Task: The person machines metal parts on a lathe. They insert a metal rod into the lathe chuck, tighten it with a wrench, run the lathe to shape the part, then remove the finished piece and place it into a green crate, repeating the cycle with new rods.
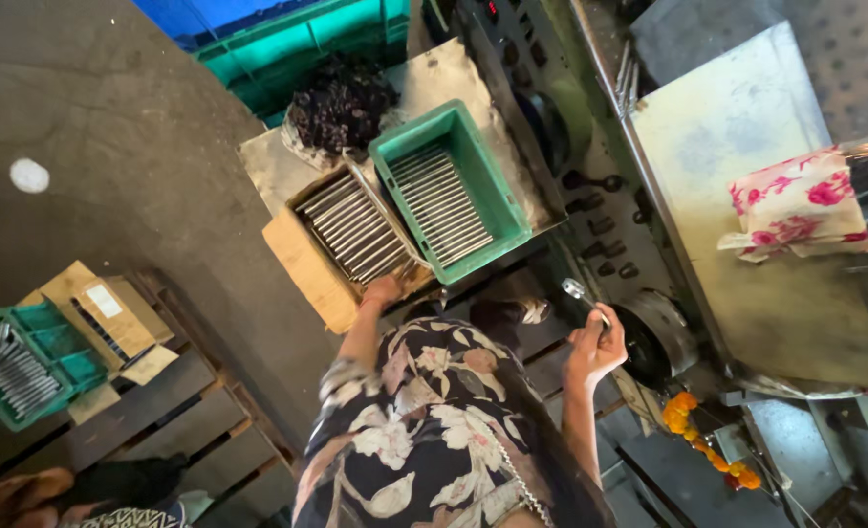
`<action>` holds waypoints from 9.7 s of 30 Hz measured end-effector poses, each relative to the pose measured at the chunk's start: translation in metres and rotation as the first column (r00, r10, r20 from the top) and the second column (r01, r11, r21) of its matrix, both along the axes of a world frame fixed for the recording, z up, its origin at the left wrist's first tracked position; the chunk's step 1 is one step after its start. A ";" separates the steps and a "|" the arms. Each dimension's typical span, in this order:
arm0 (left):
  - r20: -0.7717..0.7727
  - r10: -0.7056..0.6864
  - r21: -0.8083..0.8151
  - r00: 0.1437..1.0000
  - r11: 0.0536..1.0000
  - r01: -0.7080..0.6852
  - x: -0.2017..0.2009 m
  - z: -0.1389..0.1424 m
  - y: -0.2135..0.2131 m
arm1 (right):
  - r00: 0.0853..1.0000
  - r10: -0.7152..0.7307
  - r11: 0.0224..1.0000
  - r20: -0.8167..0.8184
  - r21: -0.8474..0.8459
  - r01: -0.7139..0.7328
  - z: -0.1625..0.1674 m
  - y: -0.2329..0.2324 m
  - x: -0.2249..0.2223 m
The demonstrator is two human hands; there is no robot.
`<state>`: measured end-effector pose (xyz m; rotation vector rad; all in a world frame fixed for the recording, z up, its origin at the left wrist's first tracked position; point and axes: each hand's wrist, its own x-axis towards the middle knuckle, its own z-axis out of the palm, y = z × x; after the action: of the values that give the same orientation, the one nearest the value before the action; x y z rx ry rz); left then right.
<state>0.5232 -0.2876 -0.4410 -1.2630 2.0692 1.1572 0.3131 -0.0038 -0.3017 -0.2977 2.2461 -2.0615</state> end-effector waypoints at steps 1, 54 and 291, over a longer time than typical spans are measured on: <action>-0.096 0.048 -0.056 0.994 0.997 -0.054 0.002 0.001 0.001 | 1.000 0.006 1.000 0.002 0.000 -0.006 0.000 -0.004 0.000; -0.522 0.632 0.834 0.573 0.518 0.188 -0.176 0.173 0.036 | 0.833 0.275 0.942 -0.481 0.309 -0.132 0.003 -0.074 -0.038; -0.786 0.599 0.523 0.154 0.777 -0.350 -0.215 0.138 -0.041 | 0.824 0.537 0.833 0.180 -0.269 -0.484 -0.022 -0.214 -0.072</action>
<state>0.3087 -0.3286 -0.3031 -1.2954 2.0464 2.9730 0.2415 -0.2182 -0.3235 -0.5563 1.5740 -1.9062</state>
